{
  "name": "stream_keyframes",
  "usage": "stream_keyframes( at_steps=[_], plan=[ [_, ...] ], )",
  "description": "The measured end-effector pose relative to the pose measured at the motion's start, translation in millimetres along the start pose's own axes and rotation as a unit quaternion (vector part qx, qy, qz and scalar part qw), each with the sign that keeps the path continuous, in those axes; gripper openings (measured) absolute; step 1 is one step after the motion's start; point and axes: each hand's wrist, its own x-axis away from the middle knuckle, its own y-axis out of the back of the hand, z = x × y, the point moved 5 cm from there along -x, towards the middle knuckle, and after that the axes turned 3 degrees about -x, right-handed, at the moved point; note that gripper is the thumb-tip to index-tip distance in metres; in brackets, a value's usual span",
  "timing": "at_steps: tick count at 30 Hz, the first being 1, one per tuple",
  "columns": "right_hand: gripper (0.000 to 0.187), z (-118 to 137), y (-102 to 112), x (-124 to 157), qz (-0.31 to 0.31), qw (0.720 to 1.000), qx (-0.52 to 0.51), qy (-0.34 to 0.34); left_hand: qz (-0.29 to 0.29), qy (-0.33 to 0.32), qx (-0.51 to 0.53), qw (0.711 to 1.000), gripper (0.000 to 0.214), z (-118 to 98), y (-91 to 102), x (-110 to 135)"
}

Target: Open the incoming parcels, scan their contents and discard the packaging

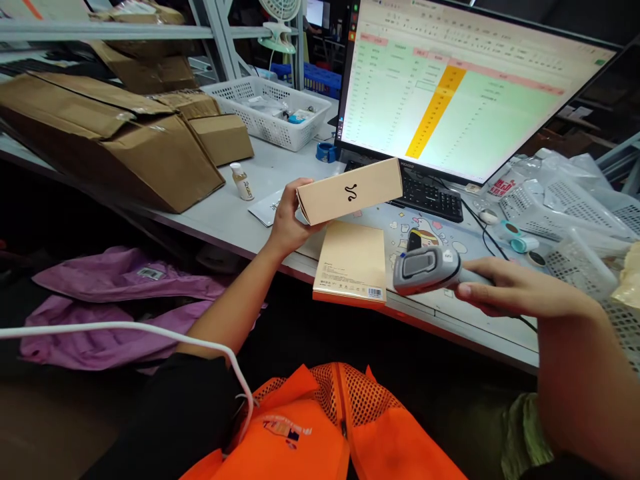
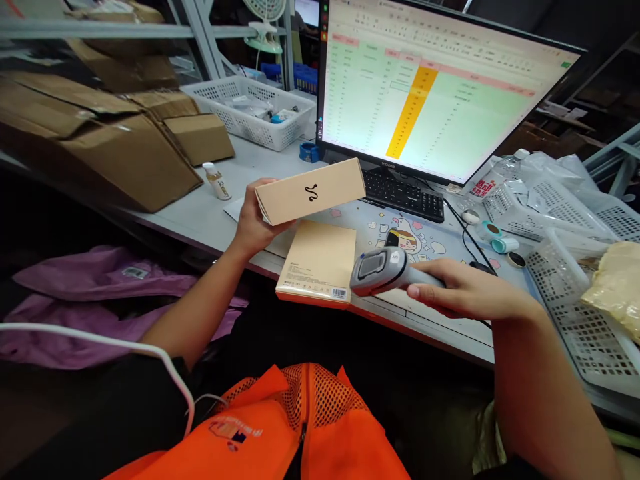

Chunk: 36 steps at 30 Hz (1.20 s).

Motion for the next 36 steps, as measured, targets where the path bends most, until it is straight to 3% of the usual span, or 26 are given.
stream_keyframes(
  at_steps=[2, 4, 7, 9, 12, 17, 20, 22, 24, 27, 29, 30, 32, 36],
  plan=[
    [0.052, -20, 11, -6, -0.015, 0.999, 0.003, -0.043, 0.018, -0.028, -0.003, 0.999, 0.09, 2, -1.9, -3],
    [0.056, -42, 29, -16, -0.109, 0.99, 0.053, -0.067, 0.041, -0.073, -0.017, 0.996, 0.089, 1, -2.2, -6],
    [0.055, -75, 49, -35, -0.274, 0.941, 0.182, -0.077, 0.083, -0.123, -0.033, 0.988, 0.085, -3, 0.7, -6],
    [0.057, -99, 51, -48, -0.343, 0.901, 0.248, -0.094, 0.114, -0.138, -0.02, 0.984, 0.082, -5, 5.0, -1],
    [0.069, -133, 39, -66, -0.372, 0.868, 0.295, -0.147, 0.146, -0.157, 0.008, 0.977, 0.079, -8, 14.5, 9],
    [0.077, -162, 15, -76, -0.357, 0.863, 0.316, -0.166, 0.201, -0.132, 0.026, 0.97, 0.072, -5, 25.8, 15],
    [0.08, -153, 17, -71, -0.382, 0.866, 0.296, -0.134, 0.218, -0.128, 0.051, 0.966, 0.068, -5, 27.5, 13],
    [0.078, -129, 25, -64, -0.436, 0.866, 0.242, -0.042, 0.217, -0.119, 0.067, 0.967, 0.068, -3, 25.8, 11],
    [0.079, -97, 27, -62, -0.435, 0.887, 0.13, 0.089, 0.215, -0.099, 0.078, 0.968, 0.067, 0, 20.8, 8],
    [0.098, -52, 10, -78, -0.251, 0.935, -0.083, 0.235, 0.227, -0.064, 0.073, 0.969, 0.062, 6, 8.1, 1],
    [0.114, -31, -11, -90, -0.141, 0.937, -0.169, 0.27, 0.222, -0.04, 0.048, 0.973, 0.056, 9, 1.3, -6],
    [0.117, -26, -21, -94, -0.125, 0.934, -0.189, 0.276, 0.211, -0.029, 0.027, 0.977, 0.056, 10, -0.4, -9],
    [0.104, -22, -39, -99, -0.171, 0.924, -0.203, 0.276, 0.182, 0.002, -0.039, 0.983, 0.057, 13, -0.3, -12],
    [0.04, -27, -73, -88, -0.328, 0.895, -0.179, 0.246, 0.137, 0.095, -0.16, 0.973, 0.054, 18, 5.9, 2]
  ],
)
